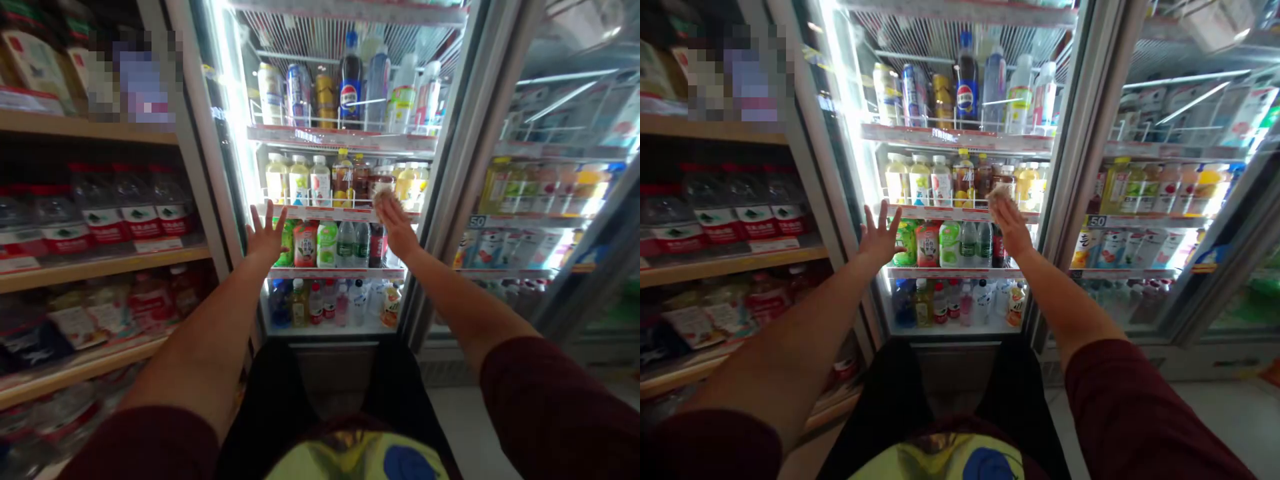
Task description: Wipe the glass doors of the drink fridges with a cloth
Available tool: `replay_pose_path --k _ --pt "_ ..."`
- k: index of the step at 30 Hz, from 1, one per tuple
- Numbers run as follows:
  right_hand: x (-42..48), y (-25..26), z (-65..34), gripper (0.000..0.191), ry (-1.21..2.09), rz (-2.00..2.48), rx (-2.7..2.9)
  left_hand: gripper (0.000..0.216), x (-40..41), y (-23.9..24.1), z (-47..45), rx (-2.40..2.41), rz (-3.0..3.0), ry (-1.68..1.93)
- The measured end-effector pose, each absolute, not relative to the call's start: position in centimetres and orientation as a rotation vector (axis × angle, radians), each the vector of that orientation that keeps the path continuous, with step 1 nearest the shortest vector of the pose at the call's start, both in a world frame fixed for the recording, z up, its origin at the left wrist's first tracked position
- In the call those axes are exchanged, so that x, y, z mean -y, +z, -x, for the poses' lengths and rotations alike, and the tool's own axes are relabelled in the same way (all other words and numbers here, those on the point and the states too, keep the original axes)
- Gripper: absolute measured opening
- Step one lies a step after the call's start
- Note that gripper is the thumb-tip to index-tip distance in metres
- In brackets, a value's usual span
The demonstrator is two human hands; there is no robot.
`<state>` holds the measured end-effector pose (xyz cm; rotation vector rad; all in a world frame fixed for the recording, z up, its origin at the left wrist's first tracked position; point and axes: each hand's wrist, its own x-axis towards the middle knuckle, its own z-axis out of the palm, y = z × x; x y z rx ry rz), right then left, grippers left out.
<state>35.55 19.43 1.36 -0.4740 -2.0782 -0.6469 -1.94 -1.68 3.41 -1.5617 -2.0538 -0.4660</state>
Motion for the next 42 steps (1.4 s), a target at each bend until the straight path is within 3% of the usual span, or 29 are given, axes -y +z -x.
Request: replay_pose_path --k 4,9,13,16,24,29,37,42 --pt "-18.7 -3.0 -38.2 0.070 -0.739 0.212 2.512 0.125 1.8 3.7 1.8 2.070 1.582 -0.463" --pt "-20.1 -2.9 -42.5 0.072 -0.699 0.552 2.128 0.126 1.7 3.6 1.9 2.060 1.591 -0.465" --pt "-17.4 -8.9 -41.5 0.078 -0.689 0.440 2.328 0.127 1.4 3.2 2.2 2.038 1.596 -0.492" --pt "-15.4 -11.7 -38.9 0.072 -0.691 0.264 2.645 0.127 1.3 3.0 2.3 2.014 1.601 -0.518" --pt "-15.5 -4.9 -30.4 0.063 -0.660 0.387 2.371 0.127 1.7 3.2 1.9 2.047 1.596 -0.490" --pt "-14.2 -4.1 -25.6 0.056 -0.737 0.066 2.762 0.131 1.6 3.3 1.9 2.074 1.596 -0.509" --pt "-14.4 7.1 -18.7 0.075 -0.627 0.542 2.254 0.127 1.7 3.2 2.0 2.051 1.629 -0.558" --pt "-14.4 11.0 -16.2 0.077 -0.760 0.216 2.575 0.124 1.9 3.4 1.7 2.069 1.639 -0.554"
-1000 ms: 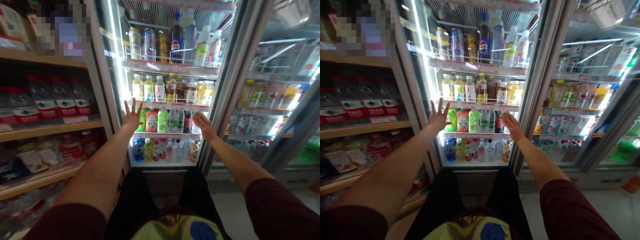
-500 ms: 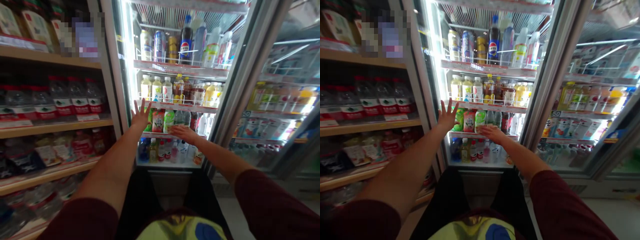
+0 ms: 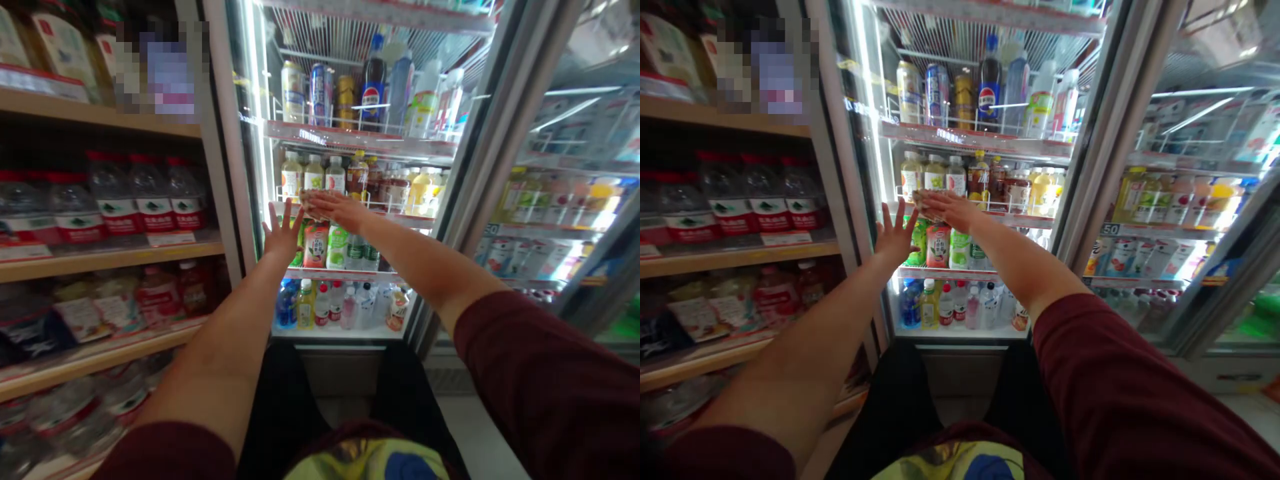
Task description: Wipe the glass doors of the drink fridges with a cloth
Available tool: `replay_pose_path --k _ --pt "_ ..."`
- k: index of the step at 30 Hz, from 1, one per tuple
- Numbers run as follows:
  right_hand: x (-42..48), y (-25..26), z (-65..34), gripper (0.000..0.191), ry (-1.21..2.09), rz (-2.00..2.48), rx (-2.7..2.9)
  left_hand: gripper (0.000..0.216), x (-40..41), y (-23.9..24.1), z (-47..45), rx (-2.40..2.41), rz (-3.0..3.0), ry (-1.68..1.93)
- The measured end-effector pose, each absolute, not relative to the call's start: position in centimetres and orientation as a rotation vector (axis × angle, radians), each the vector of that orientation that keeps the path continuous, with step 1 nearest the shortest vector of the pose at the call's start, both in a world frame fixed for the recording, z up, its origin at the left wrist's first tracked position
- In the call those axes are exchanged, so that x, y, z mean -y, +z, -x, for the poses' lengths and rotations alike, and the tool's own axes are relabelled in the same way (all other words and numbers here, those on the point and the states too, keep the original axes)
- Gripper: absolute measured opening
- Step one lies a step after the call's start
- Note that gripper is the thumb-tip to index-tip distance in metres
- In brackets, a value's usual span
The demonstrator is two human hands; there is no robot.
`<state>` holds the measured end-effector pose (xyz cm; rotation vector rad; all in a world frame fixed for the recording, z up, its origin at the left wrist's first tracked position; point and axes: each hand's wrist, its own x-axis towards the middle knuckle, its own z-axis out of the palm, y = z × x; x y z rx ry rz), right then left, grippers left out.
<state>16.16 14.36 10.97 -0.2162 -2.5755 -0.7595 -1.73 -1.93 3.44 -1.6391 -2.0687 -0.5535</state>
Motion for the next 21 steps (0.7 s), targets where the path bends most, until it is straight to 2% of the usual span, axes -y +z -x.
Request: replay_pose_path --k 4,6,10,14,17,21 --pt "-15.0 14.3 -15.5 0.081 -0.671 0.406 2.292 0.126 1.8 3.4 1.8 2.064 1.636 -0.565" --pt "-14.8 14.0 -15.5 0.078 -0.659 0.411 2.291 0.128 1.7 3.3 1.9 2.058 1.636 -0.582" --pt "-15.1 12.5 -18.4 0.069 -0.794 0.087 2.630 0.125 1.7 3.2 2.1 2.042 1.645 -0.600" --pt "-17.5 13.0 -25.0 0.076 -0.712 0.368 2.228 0.123 1.8 3.2 2.1 2.052 1.634 -0.585" --pt "-18.4 10.6 -29.5 0.079 -0.648 0.553 2.008 0.122 1.8 3.2 2.1 2.030 1.628 -0.578" --pt "-17.7 5.5 -33.4 0.065 -0.701 0.350 2.453 0.122 1.6 3.3 2.1 2.071 1.613 -0.547"
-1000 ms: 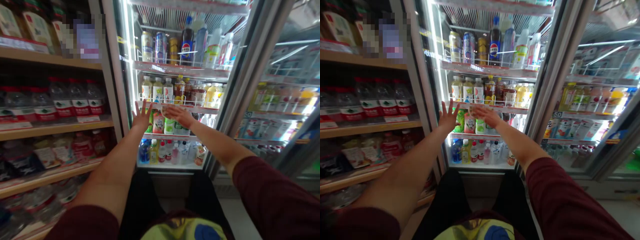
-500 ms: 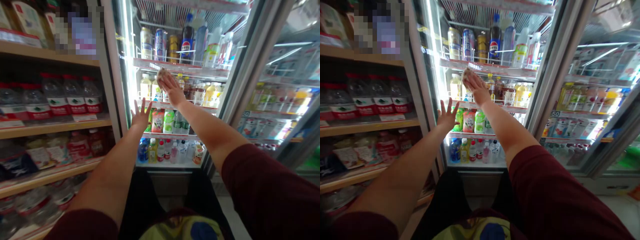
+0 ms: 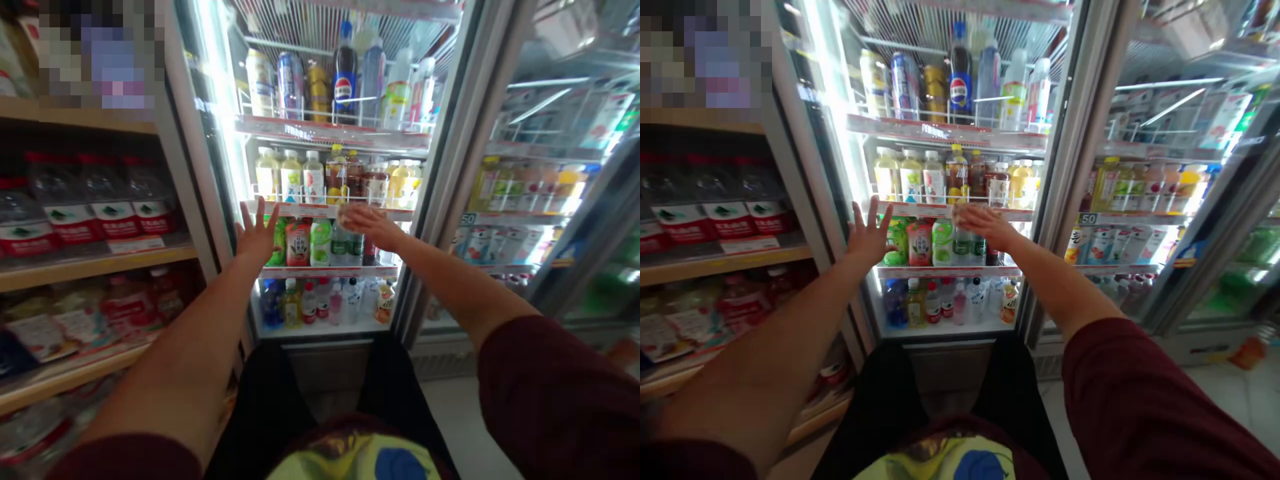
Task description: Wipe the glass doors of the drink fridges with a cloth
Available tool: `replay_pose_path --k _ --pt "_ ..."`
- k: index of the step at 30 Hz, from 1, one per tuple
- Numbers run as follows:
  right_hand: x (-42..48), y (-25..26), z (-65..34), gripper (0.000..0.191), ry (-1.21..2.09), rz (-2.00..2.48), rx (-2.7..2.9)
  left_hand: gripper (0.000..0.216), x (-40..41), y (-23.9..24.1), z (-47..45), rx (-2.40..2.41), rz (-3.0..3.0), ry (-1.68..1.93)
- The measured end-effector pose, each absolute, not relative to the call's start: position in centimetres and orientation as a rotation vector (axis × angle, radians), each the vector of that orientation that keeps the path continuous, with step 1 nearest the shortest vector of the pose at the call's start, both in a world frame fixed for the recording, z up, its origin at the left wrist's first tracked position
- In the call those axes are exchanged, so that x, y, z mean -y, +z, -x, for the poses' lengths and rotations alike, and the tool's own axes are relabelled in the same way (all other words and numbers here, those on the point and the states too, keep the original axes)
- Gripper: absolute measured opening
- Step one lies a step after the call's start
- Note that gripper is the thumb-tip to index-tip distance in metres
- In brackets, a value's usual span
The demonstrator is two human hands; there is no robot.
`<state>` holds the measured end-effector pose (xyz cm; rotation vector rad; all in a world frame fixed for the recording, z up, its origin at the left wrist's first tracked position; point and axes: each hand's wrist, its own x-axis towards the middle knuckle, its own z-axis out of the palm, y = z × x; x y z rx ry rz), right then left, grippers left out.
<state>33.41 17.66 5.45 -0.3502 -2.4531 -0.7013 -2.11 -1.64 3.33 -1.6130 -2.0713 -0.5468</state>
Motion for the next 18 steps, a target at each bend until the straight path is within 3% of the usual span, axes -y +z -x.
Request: replay_pose_path --k 3,8,13,15,18 --pt "-18.3 4.9 -36.4 0.060 -0.700 0.334 2.457 0.124 1.5 3.5 2.2 2.069 1.599 -0.526" --pt "-20.3 2.9 -40.6 0.065 -0.610 0.682 1.877 0.134 1.6 3.8 1.9 2.105 1.607 -0.506" --pt "-18.0 -5.6 -41.0 0.065 -0.596 0.476 2.407 0.132 1.6 3.8 1.7 2.107 1.603 -0.505" --pt "-17.5 -5.3 -41.0 0.065 -0.603 0.424 2.556 0.133 1.4 3.7 1.8 2.111 1.609 -0.516" --pt "-18.2 -0.5 -40.1 0.068 -0.613 0.624 2.371 0.134 1.2 3.6 2.0 2.083 1.613 -0.527"
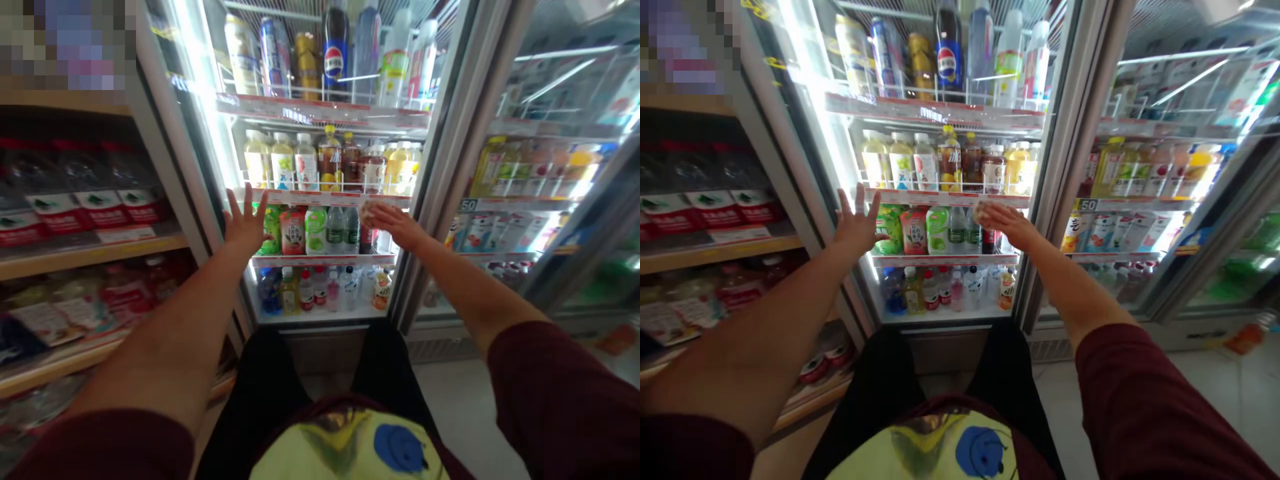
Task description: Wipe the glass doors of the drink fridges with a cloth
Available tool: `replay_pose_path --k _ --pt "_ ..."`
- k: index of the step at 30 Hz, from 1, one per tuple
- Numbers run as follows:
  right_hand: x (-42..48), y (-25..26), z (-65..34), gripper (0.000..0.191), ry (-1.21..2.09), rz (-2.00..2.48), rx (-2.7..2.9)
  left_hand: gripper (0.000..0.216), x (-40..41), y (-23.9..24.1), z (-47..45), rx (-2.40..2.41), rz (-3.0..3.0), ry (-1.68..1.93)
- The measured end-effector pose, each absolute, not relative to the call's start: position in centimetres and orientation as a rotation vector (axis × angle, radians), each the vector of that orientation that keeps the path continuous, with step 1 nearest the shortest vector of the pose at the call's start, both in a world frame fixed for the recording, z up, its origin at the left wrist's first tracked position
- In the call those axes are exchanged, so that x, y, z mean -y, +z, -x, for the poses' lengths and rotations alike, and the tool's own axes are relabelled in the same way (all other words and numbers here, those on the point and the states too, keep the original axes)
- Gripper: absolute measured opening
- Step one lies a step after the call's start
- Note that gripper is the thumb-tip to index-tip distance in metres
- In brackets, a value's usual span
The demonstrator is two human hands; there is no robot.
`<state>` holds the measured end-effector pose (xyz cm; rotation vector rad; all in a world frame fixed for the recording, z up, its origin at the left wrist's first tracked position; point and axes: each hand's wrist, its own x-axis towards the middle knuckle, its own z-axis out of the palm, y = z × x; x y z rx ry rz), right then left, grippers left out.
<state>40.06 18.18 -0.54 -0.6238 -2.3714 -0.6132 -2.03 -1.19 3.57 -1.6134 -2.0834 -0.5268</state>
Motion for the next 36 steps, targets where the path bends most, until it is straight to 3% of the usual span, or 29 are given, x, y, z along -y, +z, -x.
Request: replay_pose_path --k 4,10,14,17,20,23,25,32,36 --pt "-17.9 2.4 -35.4 0.072 -0.586 0.811 2.103 0.129 1.3 3.0 2.3 2.045 1.622 -0.537" --pt "-13.4 -3.9 -27.2 0.073 -0.579 0.410 2.584 0.108 2.9 -1.5 5.4 1.986 1.710 -0.494" --pt "-14.0 0.4 -23.5 0.075 -0.572 0.357 2.438 0.093 3.6 -5.1 7.9 1.979 1.694 -0.455" --pt "-13.9 2.1 -20.2 0.080 -0.524 0.525 2.222 0.095 3.7 -6.2 8.5 1.982 1.685 -0.449" --pt "-11.6 -2.4 -17.5 0.081 -0.503 0.490 2.404 0.097 3.5 -6.4 8.9 1.965 1.712 -0.436" --pt "-9.2 -8.1 -16.6 0.057 -0.514 0.170 2.810 0.097 3.2 -6.5 9.6 1.926 1.753 -0.430" --pt "-8.9 -8.9 -16.6 0.046 -0.535 0.037 2.898 0.096 3.0 -6.7 9.9 1.901 1.761 -0.437" --pt "-11.4 2.9 -17.1 0.060 -0.594 0.275 2.567 0.092 3.4 -7.0 9.2 1.885 1.703 -0.479" --pt "-12.2 7.9 -18.5 0.056 -0.664 0.139 2.660 0.097 3.7 -4.5 8.1 1.839 1.665 -0.542"
